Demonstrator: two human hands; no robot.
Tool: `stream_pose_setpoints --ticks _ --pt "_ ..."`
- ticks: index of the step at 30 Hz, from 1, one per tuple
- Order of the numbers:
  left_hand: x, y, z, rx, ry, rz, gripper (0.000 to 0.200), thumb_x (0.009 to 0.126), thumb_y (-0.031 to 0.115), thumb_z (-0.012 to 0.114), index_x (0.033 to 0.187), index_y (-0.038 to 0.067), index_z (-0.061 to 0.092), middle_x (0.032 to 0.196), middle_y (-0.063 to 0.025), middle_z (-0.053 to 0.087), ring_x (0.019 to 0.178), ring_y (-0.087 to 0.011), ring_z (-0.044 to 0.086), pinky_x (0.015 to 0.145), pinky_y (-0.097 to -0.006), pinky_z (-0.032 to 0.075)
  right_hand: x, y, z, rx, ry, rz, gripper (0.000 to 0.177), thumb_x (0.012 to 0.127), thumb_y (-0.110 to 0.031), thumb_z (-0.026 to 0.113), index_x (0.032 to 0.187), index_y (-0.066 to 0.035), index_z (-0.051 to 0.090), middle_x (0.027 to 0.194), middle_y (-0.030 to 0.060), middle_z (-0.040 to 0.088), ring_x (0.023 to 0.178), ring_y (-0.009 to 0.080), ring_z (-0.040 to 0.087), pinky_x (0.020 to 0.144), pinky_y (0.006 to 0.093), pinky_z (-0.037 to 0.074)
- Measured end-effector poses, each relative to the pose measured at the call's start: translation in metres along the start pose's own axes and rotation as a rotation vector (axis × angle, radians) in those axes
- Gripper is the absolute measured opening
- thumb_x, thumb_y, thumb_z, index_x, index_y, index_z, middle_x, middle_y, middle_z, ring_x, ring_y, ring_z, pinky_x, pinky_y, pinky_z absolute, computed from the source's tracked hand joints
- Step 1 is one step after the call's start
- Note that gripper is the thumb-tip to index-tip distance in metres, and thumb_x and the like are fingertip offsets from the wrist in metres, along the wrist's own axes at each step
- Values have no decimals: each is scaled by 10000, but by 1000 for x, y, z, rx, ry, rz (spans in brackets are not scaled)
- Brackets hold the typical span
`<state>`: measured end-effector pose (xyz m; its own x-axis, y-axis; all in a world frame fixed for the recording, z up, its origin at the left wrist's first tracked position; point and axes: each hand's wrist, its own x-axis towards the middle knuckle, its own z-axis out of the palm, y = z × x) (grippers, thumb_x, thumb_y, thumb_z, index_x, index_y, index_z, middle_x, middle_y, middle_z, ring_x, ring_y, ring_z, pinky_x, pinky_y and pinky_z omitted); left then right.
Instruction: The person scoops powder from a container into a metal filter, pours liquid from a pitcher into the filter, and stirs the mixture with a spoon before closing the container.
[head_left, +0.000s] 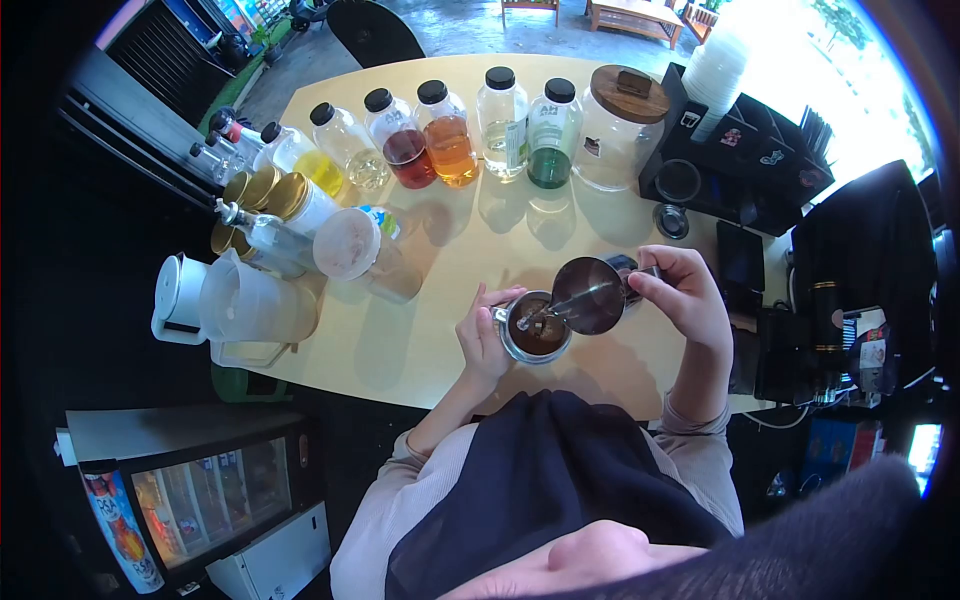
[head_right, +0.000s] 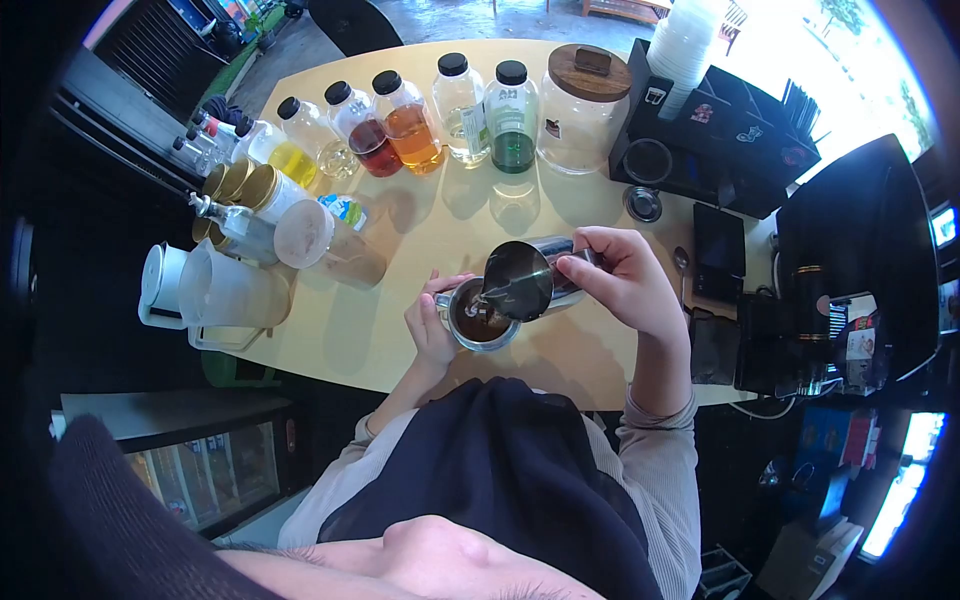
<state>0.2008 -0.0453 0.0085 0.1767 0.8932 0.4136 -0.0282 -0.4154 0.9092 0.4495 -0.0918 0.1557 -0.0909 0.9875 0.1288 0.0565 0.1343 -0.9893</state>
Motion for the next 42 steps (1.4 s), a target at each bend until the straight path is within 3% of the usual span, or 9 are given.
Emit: stream_pose_setpoints --ticks 9,12,14,17,42 --pt "1 0 1 -3 11 13 594 1064 366 238 1052 -50 661 978 -178 737 956 -290 717 1196 -506 205 -9 -3 -2 -42 -6 35 261 929 -84 665 722 -28 516 681 -58 551 646 -13 372 544 199 296" --pt "1 1 1 1 9 12 590 1064 363 243 1049 -52 663 978 -179 737 951 -290 717 1195 -506 206 -13 -5 -1 -74 11 88 278 901 -84 672 700 -17 491 672 -41 461 672 37 386 600 230 314" --pt "1 1 1 0 10 11 589 1064 362 243 1050 -51 663 979 -179 737 949 -289 718 1194 -509 207 -15 -2 -2 -37 3 21 254 928 -72 661 724 -24 517 695 -41 583 651 -8 377 546 207 306" --pt "1 0 0 0 8 10 584 1064 359 245 1051 -48 664 981 -178 737 949 -291 717 1192 -518 206 -17 -9 1 -24 8 5 267 927 -70 662 718 -25 504 703 -32 598 652 -6 376 548 208 306" --pt "1 0 2 3 14 15 553 1061 332 242 1060 -27 663 979 -170 740 992 -299 709 1190 -550 191 -20 -4 -12 -24 83 28 243 913 -46 660 720 -30 513 701 -52 586 655 -15 411 558 187 315"
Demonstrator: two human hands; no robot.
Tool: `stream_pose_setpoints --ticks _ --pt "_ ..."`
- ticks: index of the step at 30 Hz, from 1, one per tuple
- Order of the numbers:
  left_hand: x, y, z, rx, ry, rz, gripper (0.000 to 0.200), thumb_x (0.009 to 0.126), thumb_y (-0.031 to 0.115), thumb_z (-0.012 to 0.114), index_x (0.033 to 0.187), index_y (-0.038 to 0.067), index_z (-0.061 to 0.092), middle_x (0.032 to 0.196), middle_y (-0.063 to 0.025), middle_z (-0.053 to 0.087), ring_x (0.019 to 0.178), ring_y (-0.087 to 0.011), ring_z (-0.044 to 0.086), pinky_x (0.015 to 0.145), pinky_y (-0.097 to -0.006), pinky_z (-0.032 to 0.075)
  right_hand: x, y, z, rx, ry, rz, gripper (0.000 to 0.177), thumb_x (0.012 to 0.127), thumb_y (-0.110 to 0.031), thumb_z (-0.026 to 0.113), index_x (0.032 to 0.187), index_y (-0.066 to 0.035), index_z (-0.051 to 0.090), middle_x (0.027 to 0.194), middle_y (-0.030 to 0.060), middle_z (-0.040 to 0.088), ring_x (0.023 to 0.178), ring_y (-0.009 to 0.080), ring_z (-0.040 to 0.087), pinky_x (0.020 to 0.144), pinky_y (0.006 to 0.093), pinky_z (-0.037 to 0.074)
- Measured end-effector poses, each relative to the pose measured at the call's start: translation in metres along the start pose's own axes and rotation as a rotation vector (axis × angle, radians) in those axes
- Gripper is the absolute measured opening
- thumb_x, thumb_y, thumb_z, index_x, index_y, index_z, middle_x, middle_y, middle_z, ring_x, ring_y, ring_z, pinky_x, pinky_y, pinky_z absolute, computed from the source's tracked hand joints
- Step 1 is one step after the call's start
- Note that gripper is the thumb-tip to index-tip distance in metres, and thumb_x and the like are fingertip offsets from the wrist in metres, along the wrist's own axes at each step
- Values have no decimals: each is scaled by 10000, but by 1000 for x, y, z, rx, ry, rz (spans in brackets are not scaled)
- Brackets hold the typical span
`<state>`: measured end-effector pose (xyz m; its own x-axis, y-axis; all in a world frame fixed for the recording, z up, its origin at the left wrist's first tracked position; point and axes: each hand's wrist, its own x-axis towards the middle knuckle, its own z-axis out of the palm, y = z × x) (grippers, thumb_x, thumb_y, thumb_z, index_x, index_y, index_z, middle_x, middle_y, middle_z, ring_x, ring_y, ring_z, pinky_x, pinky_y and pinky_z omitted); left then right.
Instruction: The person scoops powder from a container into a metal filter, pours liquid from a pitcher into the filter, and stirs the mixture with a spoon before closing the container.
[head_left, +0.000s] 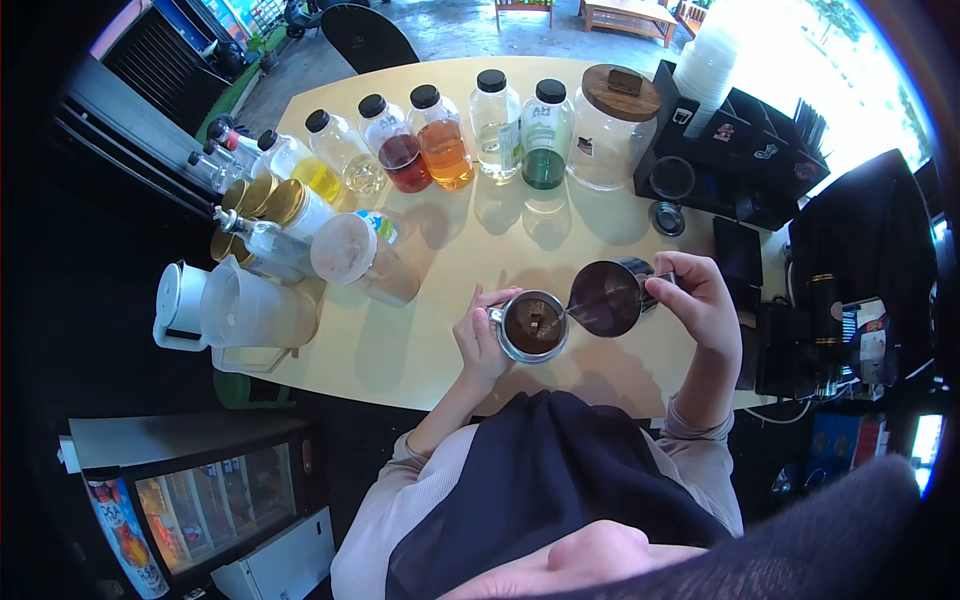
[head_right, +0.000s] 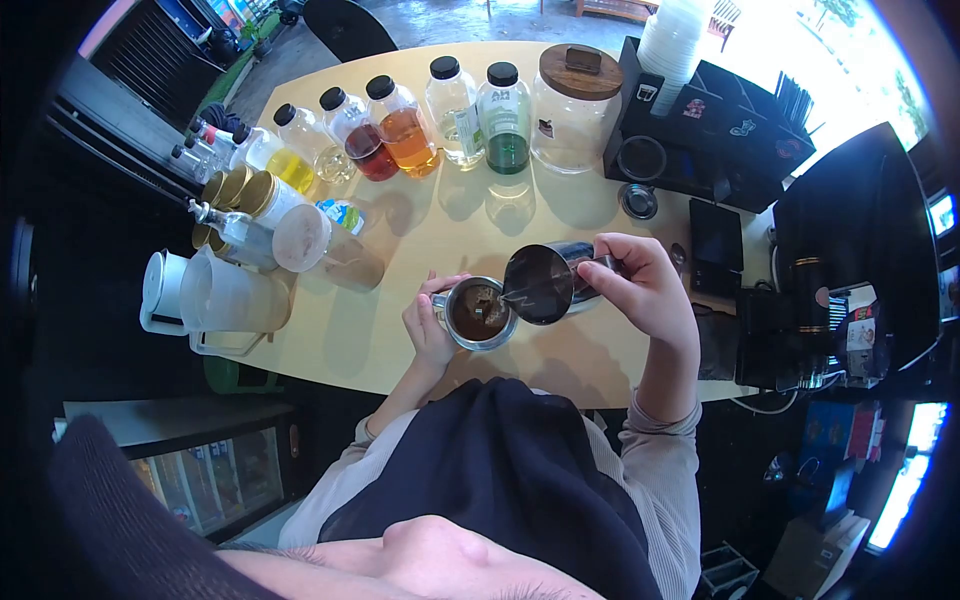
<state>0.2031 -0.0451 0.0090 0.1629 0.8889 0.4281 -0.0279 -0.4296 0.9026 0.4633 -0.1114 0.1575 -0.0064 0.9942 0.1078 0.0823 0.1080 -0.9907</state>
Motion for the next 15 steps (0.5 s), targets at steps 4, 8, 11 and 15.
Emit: stream_pose_setpoints --ticks 4,8,11,15 --pt "0 0 0 -2 -1 -1 550 1062 332 242 1062 -25 660 970 -168 743 992 -302 710 1189 -551 195 5 -3 0 -14 -12 -11 253 915 -38 649 712 -30 497 698 -44 584 666 -12 434 568 191 334" --pt "0 1 -1 7 -2 0 547 1062 335 242 1060 -18 660 966 -164 745 975 -295 714 1186 -552 201 8 -1 -4 -67 -32 -7 258 917 -33 639 709 -30 487 697 -38 575 681 -6 470 582 196 359" --pt "0 2 -1 10 -6 -3 547 1062 340 243 1062 -11 661 970 -161 744 968 -290 715 1185 -552 203 11 -3 1 -8 -22 -12 261 917 -33 636 705 -29 484 692 -44 561 673 -7 453 574 198 344" --pt "0 2 -1 14 -5 -3 546 1061 343 244 1066 -6 663 976 -156 744 965 -287 715 1185 -552 202 15 -3 3 -11 -25 -25 264 918 -38 639 704 -31 484 691 -49 557 665 -8 423 565 200 327"
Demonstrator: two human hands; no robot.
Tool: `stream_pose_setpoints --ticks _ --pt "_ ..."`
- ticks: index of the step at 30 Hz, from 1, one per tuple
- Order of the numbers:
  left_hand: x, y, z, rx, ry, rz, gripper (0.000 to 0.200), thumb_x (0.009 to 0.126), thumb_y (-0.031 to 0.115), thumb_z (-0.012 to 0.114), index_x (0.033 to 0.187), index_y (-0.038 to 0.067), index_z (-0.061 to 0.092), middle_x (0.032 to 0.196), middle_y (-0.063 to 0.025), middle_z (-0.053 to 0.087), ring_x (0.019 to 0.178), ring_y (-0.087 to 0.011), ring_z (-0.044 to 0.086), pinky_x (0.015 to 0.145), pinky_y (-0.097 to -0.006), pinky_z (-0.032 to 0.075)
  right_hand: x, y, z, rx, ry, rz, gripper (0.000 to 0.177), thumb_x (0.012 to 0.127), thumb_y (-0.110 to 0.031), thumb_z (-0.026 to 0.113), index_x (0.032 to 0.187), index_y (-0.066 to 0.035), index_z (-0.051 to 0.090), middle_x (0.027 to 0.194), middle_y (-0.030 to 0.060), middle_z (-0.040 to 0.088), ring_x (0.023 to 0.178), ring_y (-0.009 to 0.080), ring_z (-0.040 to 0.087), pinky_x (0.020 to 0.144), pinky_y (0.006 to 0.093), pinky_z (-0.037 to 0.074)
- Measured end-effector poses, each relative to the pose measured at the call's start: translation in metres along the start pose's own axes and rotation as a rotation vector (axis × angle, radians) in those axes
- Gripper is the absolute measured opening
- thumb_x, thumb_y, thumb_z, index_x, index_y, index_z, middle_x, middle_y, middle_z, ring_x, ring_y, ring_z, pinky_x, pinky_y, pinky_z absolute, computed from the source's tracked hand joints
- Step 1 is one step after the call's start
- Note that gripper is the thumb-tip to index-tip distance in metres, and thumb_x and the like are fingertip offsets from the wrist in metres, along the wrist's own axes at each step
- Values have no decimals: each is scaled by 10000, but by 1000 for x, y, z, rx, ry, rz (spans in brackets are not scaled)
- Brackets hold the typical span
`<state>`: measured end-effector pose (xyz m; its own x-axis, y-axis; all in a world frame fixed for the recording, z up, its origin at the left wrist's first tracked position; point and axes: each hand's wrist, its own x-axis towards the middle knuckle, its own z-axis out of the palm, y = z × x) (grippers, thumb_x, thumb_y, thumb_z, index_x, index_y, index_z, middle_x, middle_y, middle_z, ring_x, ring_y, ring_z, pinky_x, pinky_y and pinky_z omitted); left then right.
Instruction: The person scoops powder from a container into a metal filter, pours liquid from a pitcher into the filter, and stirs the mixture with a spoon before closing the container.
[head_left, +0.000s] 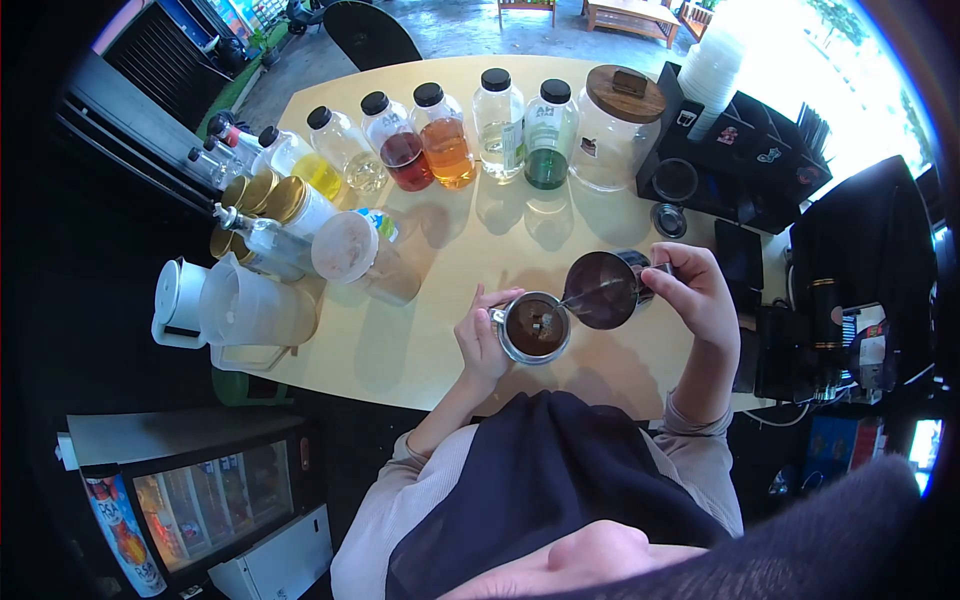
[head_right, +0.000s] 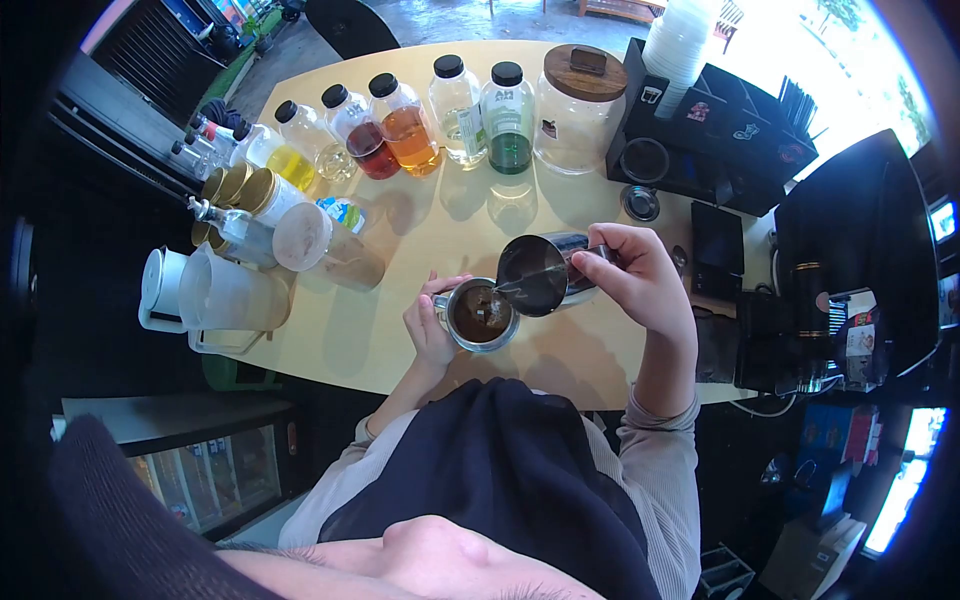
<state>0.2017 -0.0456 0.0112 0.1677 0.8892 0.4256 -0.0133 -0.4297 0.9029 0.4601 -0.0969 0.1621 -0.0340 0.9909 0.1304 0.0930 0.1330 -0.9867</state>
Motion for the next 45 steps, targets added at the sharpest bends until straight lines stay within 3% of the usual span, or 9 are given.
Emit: stream_pose_setpoints --ticks 26,45 --pt "-1 -1 0 -20 -6 -8 570 1062 372 244 1071 -22 655 971 -155 745 957 -284 716 1186 -554 196 5 -4 12 -17 -67 -25 265 919 -81 665 720 -26 499 683 -51 571 645 -8 358 543 206 296" --pt "-1 -3 -1 -11 -13 6 561 1063 358 241 1066 -19 658 976 -159 744 971 -290 715 1190 -550 194 -2 -10 1 -66 -31 -2 260 919 -63 656 715 -23 501 694 -41 582 657 -7 385 557 202 309"
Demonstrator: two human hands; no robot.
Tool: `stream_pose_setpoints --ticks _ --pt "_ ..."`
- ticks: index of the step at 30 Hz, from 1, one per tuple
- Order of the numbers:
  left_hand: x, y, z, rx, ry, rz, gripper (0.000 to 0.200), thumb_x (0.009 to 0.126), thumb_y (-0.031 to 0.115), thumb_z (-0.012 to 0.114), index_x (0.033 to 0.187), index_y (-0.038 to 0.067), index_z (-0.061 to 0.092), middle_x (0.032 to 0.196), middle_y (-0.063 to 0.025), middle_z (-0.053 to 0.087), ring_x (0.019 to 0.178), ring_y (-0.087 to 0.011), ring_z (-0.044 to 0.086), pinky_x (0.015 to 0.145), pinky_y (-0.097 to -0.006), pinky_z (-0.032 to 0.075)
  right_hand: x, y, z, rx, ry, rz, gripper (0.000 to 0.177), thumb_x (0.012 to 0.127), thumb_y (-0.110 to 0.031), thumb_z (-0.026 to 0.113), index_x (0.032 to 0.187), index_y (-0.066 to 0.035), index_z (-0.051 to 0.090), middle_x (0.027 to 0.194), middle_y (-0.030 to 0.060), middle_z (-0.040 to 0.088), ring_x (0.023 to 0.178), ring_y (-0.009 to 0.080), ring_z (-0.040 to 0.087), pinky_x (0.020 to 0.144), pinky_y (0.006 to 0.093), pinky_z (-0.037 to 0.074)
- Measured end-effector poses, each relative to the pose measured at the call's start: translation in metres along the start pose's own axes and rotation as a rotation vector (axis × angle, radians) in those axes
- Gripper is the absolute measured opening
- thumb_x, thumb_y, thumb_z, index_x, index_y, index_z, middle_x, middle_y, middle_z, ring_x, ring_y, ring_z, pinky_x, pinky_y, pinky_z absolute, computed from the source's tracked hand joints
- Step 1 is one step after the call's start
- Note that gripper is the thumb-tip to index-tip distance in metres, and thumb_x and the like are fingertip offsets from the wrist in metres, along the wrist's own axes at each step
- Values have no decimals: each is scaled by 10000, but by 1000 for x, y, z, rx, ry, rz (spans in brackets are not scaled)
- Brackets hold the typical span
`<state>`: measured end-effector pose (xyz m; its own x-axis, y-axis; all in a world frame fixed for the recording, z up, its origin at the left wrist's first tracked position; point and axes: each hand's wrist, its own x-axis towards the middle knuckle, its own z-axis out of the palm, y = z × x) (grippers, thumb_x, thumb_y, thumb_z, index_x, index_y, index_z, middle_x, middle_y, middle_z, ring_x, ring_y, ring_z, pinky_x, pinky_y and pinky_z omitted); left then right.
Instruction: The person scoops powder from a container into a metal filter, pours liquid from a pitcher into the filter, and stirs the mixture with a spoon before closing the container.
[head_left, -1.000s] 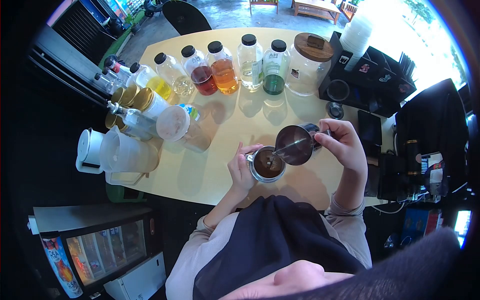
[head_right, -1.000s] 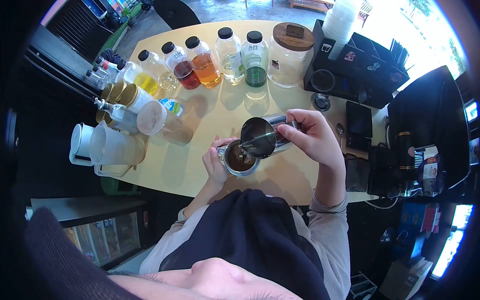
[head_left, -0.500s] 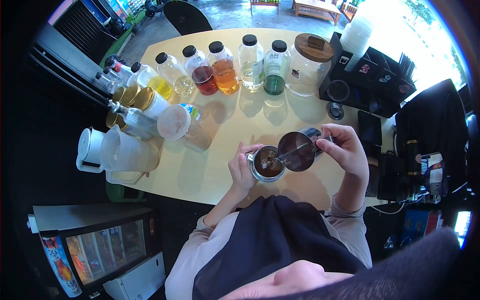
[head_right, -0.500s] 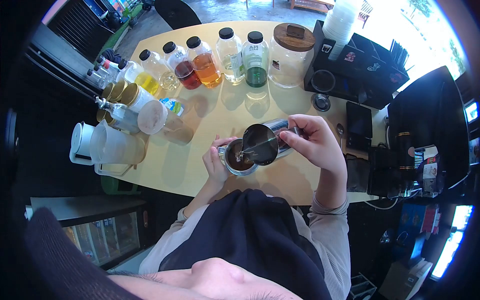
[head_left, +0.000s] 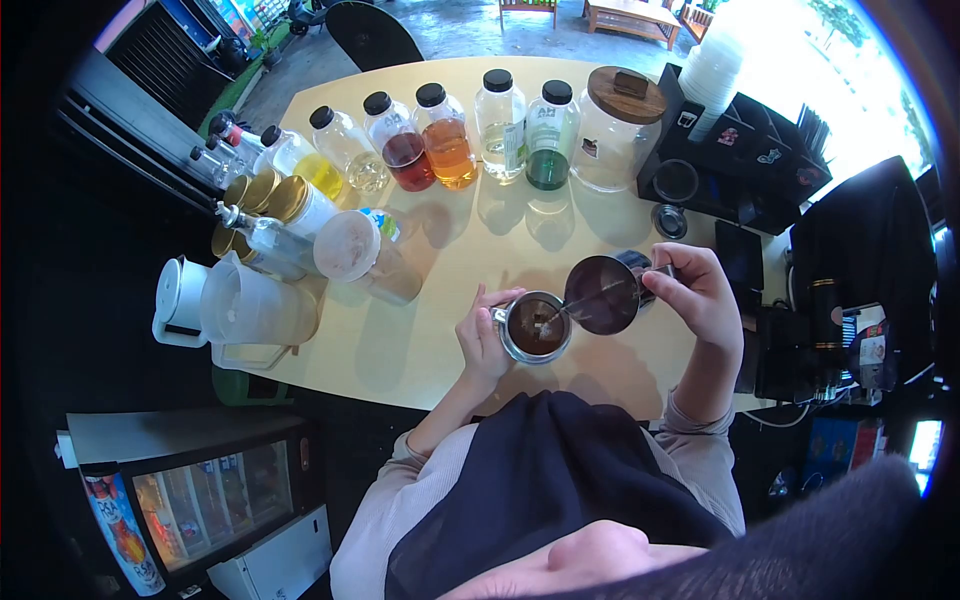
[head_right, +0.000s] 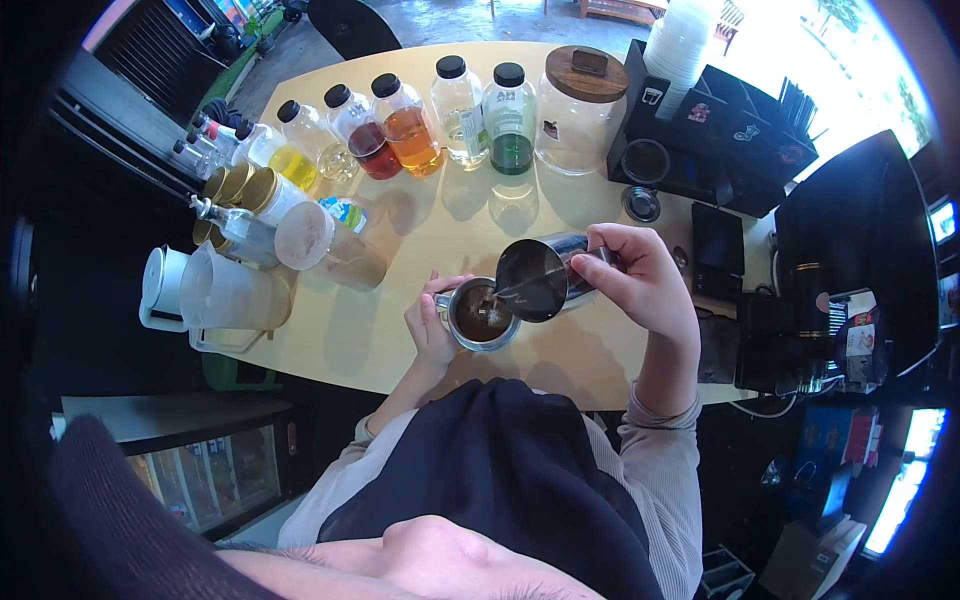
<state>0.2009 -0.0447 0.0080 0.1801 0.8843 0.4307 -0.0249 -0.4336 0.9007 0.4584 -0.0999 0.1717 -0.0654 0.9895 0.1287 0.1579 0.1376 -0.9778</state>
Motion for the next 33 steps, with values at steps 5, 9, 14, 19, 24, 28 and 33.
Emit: stream_pose_setpoints --ticks 5,9,14,19,24,28,33 --pt "0 0 -1 11 0 -3 572 1064 365 237 1063 -21 659 979 -160 744 970 -295 715 1189 -552 196 9 3 -2 23 -24 -16 261 924 -64 650 715 -24 499 694 -40 582 665 -10 419 564 202 334" --pt "1 3 -1 17 -3 -7 591 1063 369 227 1057 -35 659 979 -170 742 965 -301 717 1190 -537 203 15 -1 4 58 -27 -23 266 927 -69 652 714 -25 498 690 -46 568 665 -11 418 565 201 333" --pt "1 1 -1 22 0 -5 608 1062 376 222 1053 -50 656 981 -184 738 962 -304 718 1193 -517 209 19 3 6 39 -49 -17 271 928 -79 661 713 -38 501 688 -59 555 656 -17 384 542 194 300" --pt "0 2 0 10 8 -5 613 1061 376 223 1051 -60 654 985 -193 736 962 -307 719 1195 -502 213 19 1 10 17 -72 -21 258 924 -88 673 727 -36 516 683 -70 549 635 -20 365 528 196 283" --pt "0 2 0 10 7 -8 611 1062 369 226 1052 -67 653 993 -194 735 953 -307 720 1196 -489 219 15 1 14 39 -64 -21 251 922 -101 682 739 -27 526 683 -70 557 623 -20 355 520 200 274" --pt "0 2 0 -20 10 -12 607 1065 370 232 1054 -67 653 991 -191 736 953 -299 720 1197 -486 216 10 5 11 53 -80 -47 253 921 -99 678 735 -29 521 684 -64 559 621 -19 354 518 201 273" --pt "-1 0 1 -25 23 -15 603 1068 380 241 1053 -58 655 984 -184 739 954 -288 721 1201 -498 197 2 7 5 63 -68 -31 251 917 -82 665 728 -31 508 684 -56 569 622 -17 354 517 204 276"
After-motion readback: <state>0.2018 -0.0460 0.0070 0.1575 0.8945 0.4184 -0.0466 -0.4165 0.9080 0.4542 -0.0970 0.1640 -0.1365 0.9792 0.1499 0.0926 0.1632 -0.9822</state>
